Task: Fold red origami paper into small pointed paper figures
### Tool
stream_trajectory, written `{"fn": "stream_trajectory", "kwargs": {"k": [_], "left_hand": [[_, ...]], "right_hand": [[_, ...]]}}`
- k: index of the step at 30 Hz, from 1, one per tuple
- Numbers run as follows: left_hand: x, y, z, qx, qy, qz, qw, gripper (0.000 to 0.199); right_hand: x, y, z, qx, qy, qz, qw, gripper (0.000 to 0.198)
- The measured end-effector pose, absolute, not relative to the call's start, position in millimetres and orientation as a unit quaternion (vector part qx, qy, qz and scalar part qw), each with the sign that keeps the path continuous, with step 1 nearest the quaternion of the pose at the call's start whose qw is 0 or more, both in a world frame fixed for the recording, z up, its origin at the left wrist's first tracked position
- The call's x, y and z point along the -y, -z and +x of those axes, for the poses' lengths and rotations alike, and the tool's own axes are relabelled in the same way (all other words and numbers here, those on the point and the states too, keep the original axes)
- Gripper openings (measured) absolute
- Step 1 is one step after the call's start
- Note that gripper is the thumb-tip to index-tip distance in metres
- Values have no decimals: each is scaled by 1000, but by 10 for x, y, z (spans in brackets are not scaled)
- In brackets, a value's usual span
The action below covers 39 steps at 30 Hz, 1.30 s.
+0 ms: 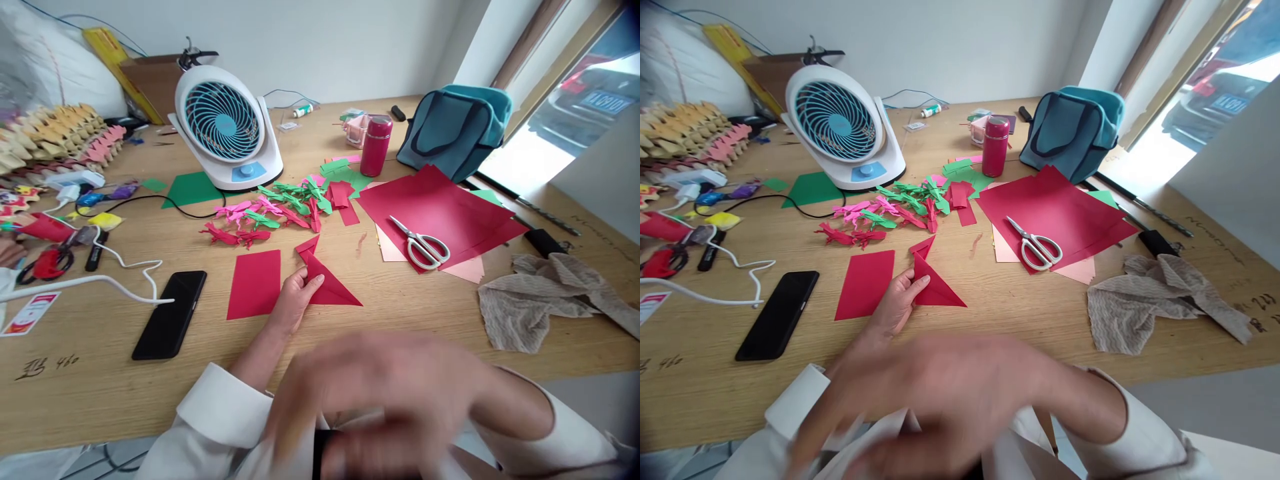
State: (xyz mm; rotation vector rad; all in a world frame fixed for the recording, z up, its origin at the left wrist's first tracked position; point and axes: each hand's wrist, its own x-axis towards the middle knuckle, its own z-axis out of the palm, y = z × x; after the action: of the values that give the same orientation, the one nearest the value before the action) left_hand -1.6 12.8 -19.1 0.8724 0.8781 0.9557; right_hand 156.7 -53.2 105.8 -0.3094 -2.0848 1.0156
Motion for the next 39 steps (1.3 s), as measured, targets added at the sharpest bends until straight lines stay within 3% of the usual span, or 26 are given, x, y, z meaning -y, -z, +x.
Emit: {"fn": "stream_trajectory", "kwargs": {"k": [2, 4, 6, 10, 14, 17, 20, 22, 26, 31, 35, 39], "left_hand": [[-135, 191, -11, -394, -438, 388, 709, 30], [-137, 189, -8, -371, -439, 375, 727, 34], [-129, 173, -9, -341, -432, 349, 759, 39], [-87, 126, 3, -294, -364, 276, 840, 38], [-52, 132, 37, -269, -298, 270, 875, 36], [-68, 139, 30, -323, -319, 338, 824, 38], [-113, 109, -38, -385, -386, 418, 726, 39], [-137, 77, -98, -361, -396, 457, 710, 39], [-136, 52, -157, -356, -350, 493, 712, 59], [-92, 134, -87, -410, -332, 601, 600, 31], [-96, 195, -39, -432, -325, 621, 568, 24], [-136, 199, -26, -431, -394, 582, 566, 19]], "right_hand": [[369, -866, 1696, 799, -417, -217, 374, 20], [184, -597, 1819, 743, -366, -370, 420, 15], [12, -321, 1891, 713, -335, -434, 437, 16], [-121, -22, 1873, 727, -379, -393, 416, 40], [-91, -48, 1864, 713, -475, -331, 396, 16], [-94, -95, 1948, 671, -516, -341, 409, 21], [-103, -141, 2059, 678, -487, -384, 395, 21], [-98, -177, 2119, 695, -474, -404, 360, 21], [-79, -213, 2183, 705, -456, -440, 320, 20], [-89, -129, 2193, 691, -424, -467, 354, 21], [-104, -61, 2138, 659, -425, -460, 416, 26], [-76, -56, 2023, 591, -476, -448, 472, 35]]}}
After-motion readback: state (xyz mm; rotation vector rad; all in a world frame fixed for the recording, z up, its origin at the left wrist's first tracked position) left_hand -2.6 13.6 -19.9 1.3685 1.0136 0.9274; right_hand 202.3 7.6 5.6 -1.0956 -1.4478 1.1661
